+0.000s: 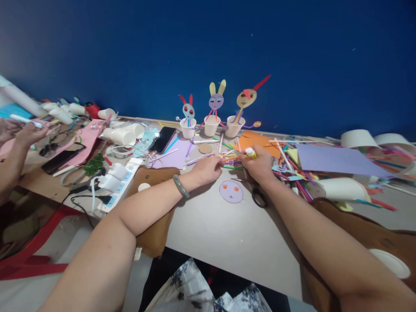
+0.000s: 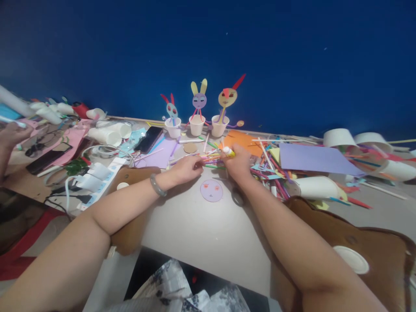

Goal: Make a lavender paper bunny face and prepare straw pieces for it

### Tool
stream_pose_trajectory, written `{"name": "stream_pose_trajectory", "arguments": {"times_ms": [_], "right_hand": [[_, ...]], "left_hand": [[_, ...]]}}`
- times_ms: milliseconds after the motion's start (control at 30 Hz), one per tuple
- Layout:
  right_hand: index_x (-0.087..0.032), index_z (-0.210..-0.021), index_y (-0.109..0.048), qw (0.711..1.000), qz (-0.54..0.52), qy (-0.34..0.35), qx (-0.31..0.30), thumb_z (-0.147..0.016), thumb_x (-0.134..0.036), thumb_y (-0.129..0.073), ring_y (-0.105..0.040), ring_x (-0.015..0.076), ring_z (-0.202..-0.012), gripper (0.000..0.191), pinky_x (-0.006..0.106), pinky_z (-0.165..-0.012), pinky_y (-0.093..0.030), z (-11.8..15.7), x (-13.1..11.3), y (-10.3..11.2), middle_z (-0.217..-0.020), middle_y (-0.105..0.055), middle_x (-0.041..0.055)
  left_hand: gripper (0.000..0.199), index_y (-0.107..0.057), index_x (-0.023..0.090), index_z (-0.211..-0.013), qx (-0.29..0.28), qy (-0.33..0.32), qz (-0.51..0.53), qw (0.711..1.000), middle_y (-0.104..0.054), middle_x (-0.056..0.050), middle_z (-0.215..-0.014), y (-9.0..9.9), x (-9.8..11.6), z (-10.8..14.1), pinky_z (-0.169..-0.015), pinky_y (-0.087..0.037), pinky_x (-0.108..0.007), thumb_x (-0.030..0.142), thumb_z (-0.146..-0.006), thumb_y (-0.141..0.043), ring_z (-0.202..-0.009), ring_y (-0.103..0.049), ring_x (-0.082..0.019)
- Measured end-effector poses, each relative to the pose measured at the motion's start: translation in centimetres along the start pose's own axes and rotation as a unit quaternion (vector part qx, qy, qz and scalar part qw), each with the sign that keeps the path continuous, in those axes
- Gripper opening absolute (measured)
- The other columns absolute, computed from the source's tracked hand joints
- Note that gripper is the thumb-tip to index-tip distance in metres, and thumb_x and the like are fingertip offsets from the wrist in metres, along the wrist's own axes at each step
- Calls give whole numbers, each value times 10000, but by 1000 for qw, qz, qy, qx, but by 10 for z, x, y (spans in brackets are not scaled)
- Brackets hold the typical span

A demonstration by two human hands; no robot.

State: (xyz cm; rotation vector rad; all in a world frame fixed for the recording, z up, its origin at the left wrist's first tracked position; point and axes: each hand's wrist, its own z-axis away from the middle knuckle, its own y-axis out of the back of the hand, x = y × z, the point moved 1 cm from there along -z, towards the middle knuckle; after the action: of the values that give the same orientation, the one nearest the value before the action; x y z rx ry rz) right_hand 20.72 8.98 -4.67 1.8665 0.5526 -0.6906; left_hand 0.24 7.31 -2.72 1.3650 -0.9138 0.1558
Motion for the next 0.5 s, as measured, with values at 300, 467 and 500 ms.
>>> {"name": "stream_pose_trajectory", "arguments": {"times_ms": [300, 467, 500], "right_hand": [[-241, -569, -370, 900, -343, -170, -210, -476, -431, -914, -540, 174, -614, 583, 369, -591, -505, 15, -34, 35, -654, -554, 2], [-224, -550, -388, 833, -353, -216, -368, -464, -362, -956, -497, 133, -612, 591, 442, -745, -616, 33, -33, 52, -643, -464, -36], [-227, -540, -396, 846, -341, -197, -359, -465, -380, -957, -495, 135, -595, 586, 446, -726, -619, 33, -30, 52, -615, -448, -40]], "left_hand": [[108, -706, 156, -888, -5, -1, 97, 995, -711, -29, -833, -1, -9, -6, -722, -479, -287, 156, -789, -663, -719, -598, -145], [171, -705, 168, -901, -19, -1, 65, 998, -715, -45, -879, 0, -11, -2, -795, -507, -325, 98, -784, -600, -784, -613, -172], [179, -708, 171, -903, -26, 2, 58, 998, -717, -50, -884, 0, -10, -2, -804, -511, -332, 97, -782, -600, -796, -619, -180]]}}
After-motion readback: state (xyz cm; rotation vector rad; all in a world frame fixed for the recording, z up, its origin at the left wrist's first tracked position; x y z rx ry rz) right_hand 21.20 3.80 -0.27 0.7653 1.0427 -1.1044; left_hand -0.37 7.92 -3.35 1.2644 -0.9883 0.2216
